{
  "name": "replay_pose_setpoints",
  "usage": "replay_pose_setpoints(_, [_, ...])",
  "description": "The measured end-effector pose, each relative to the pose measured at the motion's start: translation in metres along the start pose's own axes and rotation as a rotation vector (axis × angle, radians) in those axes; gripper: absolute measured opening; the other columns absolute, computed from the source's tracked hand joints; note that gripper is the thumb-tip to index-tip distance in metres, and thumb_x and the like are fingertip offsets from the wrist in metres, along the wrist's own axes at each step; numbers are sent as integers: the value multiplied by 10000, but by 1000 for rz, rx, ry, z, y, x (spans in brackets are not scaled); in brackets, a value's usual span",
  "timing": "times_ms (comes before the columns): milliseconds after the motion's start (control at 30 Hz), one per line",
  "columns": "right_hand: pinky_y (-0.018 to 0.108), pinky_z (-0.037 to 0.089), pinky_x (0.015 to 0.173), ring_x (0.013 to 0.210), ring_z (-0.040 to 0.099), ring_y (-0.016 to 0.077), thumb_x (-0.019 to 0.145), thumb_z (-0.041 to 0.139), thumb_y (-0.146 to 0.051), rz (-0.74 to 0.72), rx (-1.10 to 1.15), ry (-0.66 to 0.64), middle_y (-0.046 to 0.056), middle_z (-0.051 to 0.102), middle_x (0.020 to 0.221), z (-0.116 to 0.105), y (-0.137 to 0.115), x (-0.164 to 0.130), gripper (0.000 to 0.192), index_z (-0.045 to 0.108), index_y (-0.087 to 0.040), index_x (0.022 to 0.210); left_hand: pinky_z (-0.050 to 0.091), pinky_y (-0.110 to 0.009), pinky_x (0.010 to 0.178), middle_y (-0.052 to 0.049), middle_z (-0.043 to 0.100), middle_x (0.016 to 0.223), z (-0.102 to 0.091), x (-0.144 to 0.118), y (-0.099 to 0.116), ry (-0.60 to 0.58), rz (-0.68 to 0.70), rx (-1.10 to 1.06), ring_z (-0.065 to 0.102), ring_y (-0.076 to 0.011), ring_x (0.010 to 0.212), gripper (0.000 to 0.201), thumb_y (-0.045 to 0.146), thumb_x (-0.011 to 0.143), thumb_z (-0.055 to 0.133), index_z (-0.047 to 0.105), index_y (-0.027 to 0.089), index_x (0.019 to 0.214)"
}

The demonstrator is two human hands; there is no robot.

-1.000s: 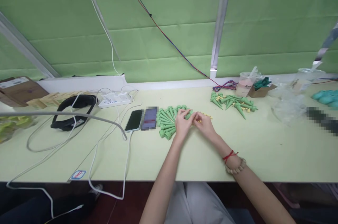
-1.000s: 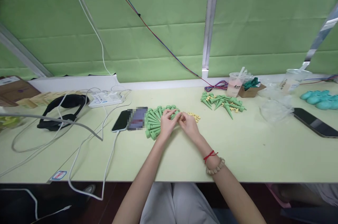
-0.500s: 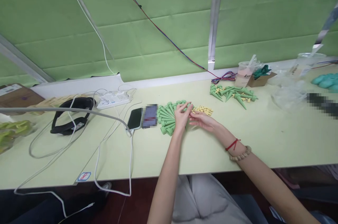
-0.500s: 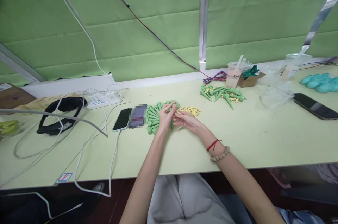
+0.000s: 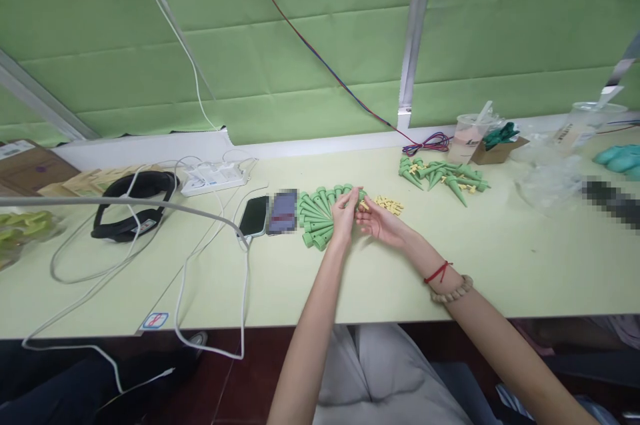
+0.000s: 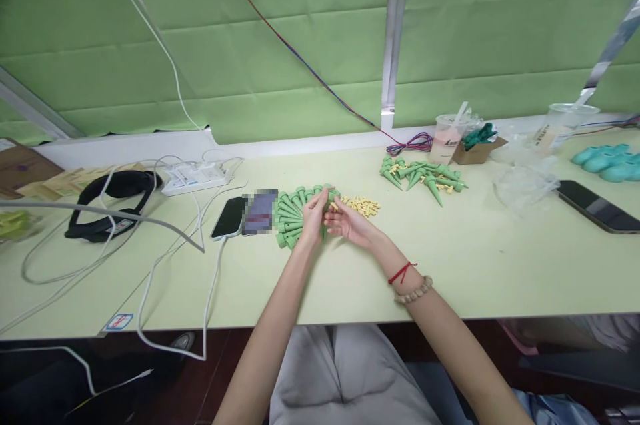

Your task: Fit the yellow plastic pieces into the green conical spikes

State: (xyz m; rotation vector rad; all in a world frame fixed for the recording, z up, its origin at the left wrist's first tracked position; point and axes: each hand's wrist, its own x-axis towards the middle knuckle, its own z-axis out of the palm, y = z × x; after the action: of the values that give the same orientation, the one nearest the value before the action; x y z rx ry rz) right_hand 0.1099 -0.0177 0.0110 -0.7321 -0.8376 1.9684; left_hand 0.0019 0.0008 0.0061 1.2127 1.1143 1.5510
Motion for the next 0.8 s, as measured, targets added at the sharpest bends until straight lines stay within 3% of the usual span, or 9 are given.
replay_pose_setpoints(167, [151,526,554,518,608,66,886,525,-232,57,-27,-40,-17,639,607,-1,-1,-3,174,598,-158,747,470,-259,678,-83,621,1005,-11,3,8,-154,-20,11,572,-185,927,290,445,690,664,736,207,839])
replay_pose_setpoints(367, [166,544,594,616,648,87,843,591,-217,-5,-202,-35,45,695,747,-5,2,-2,121,652,-119,804,457,-246,640,-74,629,877,-17,6,11,-208,52,8,573,-150,799,262,419,637,713,741,180,742])
replay_pose_setpoints(533, [190,540,526,580,626,94,913,464,-356,35,-49,-154,10,652,681,-3,-5,-6,254,609,-151,876,288,-193,382,-20,590,644,-11,3,12,-157,-165,-161,426,-49,451,454,551,649,663,721,165,881])
replay_pose_setpoints(633, [146,504,474,509,571,62,912,475,-287,119,46,-195,-23,607,636,-4,-8,-10,193,598,-154,844,195,-184,336,21,490,507,-11,1,12,-226,-244,-203,324,-29,370,551,605,637,645,698,165,965])
replay_pose_setpoints(800, [123,505,545,538,583,46,831,572,-145,83,23,-100,-18,630,661,-3,-7,-12,81,625,-151,769,323,-193,397,-29,580,597,-13,1,11,-298,-234,-196,468,-76,474,539,610,623,655,712,167,923])
